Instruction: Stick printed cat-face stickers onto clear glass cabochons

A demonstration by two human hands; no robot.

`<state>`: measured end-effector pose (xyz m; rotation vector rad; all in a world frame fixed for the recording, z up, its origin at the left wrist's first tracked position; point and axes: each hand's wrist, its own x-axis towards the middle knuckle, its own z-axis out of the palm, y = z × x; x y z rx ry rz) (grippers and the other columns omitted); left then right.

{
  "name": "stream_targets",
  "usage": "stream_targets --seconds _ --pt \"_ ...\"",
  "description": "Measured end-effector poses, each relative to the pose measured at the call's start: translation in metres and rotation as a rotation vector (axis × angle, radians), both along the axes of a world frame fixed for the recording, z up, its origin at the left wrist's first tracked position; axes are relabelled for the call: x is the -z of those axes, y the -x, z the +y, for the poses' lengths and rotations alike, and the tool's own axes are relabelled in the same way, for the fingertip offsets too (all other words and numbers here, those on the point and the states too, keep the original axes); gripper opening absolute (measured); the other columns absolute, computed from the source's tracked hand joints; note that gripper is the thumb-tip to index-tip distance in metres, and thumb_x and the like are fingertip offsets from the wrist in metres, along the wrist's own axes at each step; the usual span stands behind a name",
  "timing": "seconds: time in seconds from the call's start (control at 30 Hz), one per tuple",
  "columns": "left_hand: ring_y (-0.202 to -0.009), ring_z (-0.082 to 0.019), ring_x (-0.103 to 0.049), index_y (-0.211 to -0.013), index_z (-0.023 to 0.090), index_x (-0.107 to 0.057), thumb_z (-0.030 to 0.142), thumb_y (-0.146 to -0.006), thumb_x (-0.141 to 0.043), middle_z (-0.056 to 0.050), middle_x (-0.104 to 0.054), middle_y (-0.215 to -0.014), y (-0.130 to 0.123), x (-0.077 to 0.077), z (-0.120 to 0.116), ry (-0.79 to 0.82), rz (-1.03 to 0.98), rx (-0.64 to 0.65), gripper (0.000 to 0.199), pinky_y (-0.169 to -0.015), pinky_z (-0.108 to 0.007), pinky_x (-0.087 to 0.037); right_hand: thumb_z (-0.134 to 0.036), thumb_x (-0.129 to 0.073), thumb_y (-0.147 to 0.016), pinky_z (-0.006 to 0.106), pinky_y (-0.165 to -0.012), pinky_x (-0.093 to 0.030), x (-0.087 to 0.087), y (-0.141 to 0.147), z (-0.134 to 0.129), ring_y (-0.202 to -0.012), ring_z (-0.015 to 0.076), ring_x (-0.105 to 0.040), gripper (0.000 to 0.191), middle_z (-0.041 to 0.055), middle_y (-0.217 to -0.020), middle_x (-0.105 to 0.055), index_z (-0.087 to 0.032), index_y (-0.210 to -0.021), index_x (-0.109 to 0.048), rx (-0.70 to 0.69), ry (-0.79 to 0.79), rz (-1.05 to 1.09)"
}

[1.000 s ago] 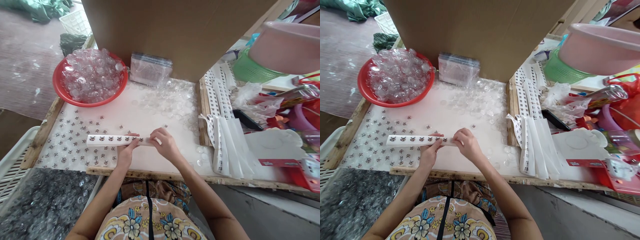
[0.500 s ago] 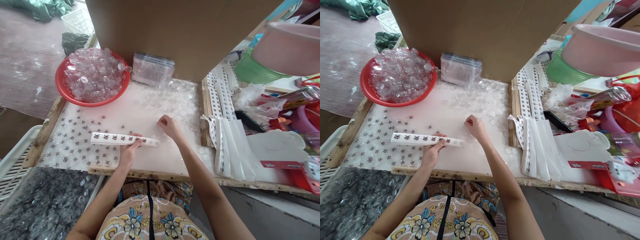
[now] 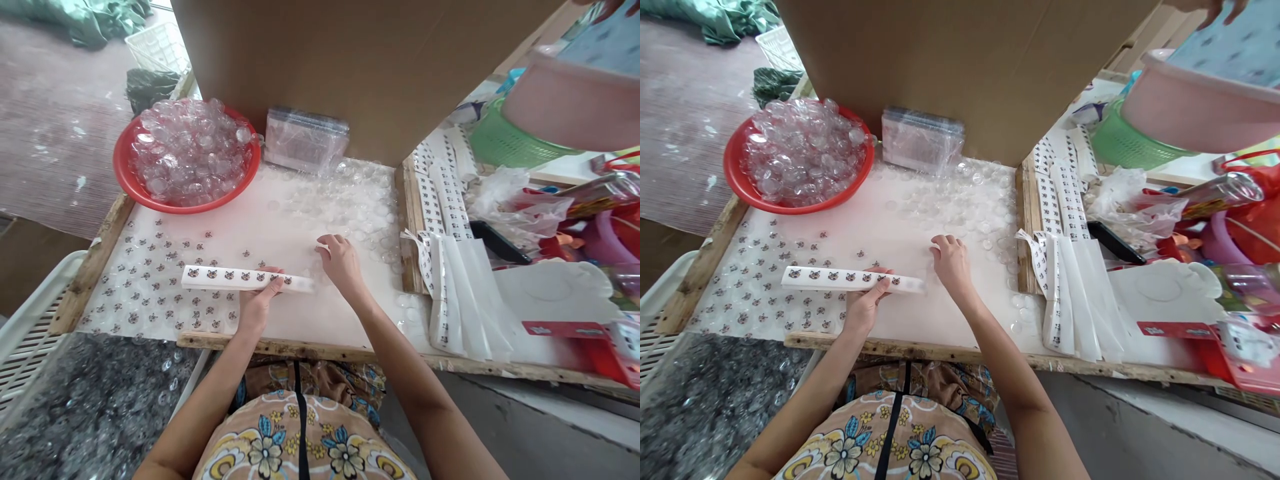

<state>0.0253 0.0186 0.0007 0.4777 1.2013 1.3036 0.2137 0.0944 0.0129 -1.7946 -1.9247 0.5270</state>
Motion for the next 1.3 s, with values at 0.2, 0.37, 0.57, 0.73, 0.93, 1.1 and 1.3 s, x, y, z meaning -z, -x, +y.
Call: stream_targets --seconds 0.2,0.37,0.57,0.73,0.93,1.1,1.3 --pt "-0.092 -0.021 -0.065 -0.098 0.02 -0.071 0.037 -0.074 -0.076 -0.007 -0.071 -0.101 0.001 -0.008 -0.003 -0.103 0.204 0.084 0.03 -0.073 -0.029 -0.054 -0.02 -0.058 -0.087 0.029 -0.073 -0.046 -0.026 0.028 -0.038 -0.083 0.0177 -0.061 0.008 0.0042 -0.088 -0.067 -0.022 -0.09 -0.065 -0.303 0.078 0.324" --pt "-0.093 -0.022 -0.064 -0.104 0.02 -0.07 0.045 -0.08 -0.068 -0.009 -0.069 -0.109 0.0 -0.014 -0.005 -0.111 0.228 0.122 0.034 -0.073 -0.029 -0.054 -0.015 -0.054 -0.088 0.031 -0.073 -0.045 -0.031 0.036 -0.046 -0.08 0.0181 -0.057 0.01 0.0044 -0.083 -0.063 -0.021 -0.082 -0.059 -0.333 -0.007 0.293" --pt "-0.095 -0.022 -0.065 -0.101 0.02 -0.07 0.042 -0.078 -0.071 -0.008 -0.069 -0.108 0.0 -0.008 -0.001 -0.101 0.089 0.101 0.032 -0.074 -0.029 -0.055 -0.026 -0.052 -0.088 0.027 -0.068 -0.046 -0.032 0.004 -0.032 -0.081 0.0163 -0.058 0.007 0.0047 -0.088 -0.062 -0.021 -0.084 -0.055 -0.079 0.022 0.497" --pt "-0.087 -0.022 -0.067 -0.096 0.019 -0.072 0.039 -0.074 -0.075 -0.008 -0.073 -0.094 0.001 -0.004 -0.004 -0.066 0.033 0.165 0.029 -0.068 -0.027 -0.052 -0.03 -0.058 -0.081 0.026 -0.059 -0.041 -0.017 -0.018 -0.027 -0.062 0.0133 -0.052 0.011 -0.0002 -0.069 -0.061 -0.021 -0.076 -0.056 0.036 0.266 0.416" --pt "-0.086 -0.024 -0.066 -0.088 0.019 -0.074 0.038 -0.073 -0.075 -0.007 -0.073 -0.09 0.002 -0.006 -0.008 -0.177 0.099 0.24 0.024 -0.077 -0.033 -0.05 -0.026 -0.057 -0.079 0.025 -0.06 -0.039 -0.002 -0.007 -0.033 -0.061 0.0131 -0.052 0.007 -0.0012 -0.068 -0.062 -0.021 -0.075 -0.057 -0.044 0.297 0.302" --pt "-0.087 -0.024 -0.065 -0.09 0.019 -0.075 0.038 -0.075 -0.073 -0.008 -0.073 -0.091 0.003 -0.006 -0.008 -0.179 0.12 0.263 0.024 -0.074 -0.032 -0.049 -0.019 -0.056 -0.08 0.025 -0.063 -0.039 -0.001 0.004 -0.032 -0.065 0.0138 -0.055 0.005 -0.0002 -0.072 -0.063 -0.021 -0.077 -0.059 -0.066 0.285 0.178" --pt "-0.089 -0.024 -0.065 -0.097 0.019 -0.073 0.037 -0.075 -0.074 -0.008 -0.073 -0.092 0.004 -0.004 -0.009 -0.184 0.121 0.23 0.028 -0.078 -0.032 -0.049 -0.016 -0.055 -0.084 0.027 -0.064 -0.038 0.003 0.016 -0.028 -0.072 0.0162 -0.057 0.01 0.0067 -0.094 -0.063 -0.02 -0.081 -0.064 -0.085 0.2 -0.045"
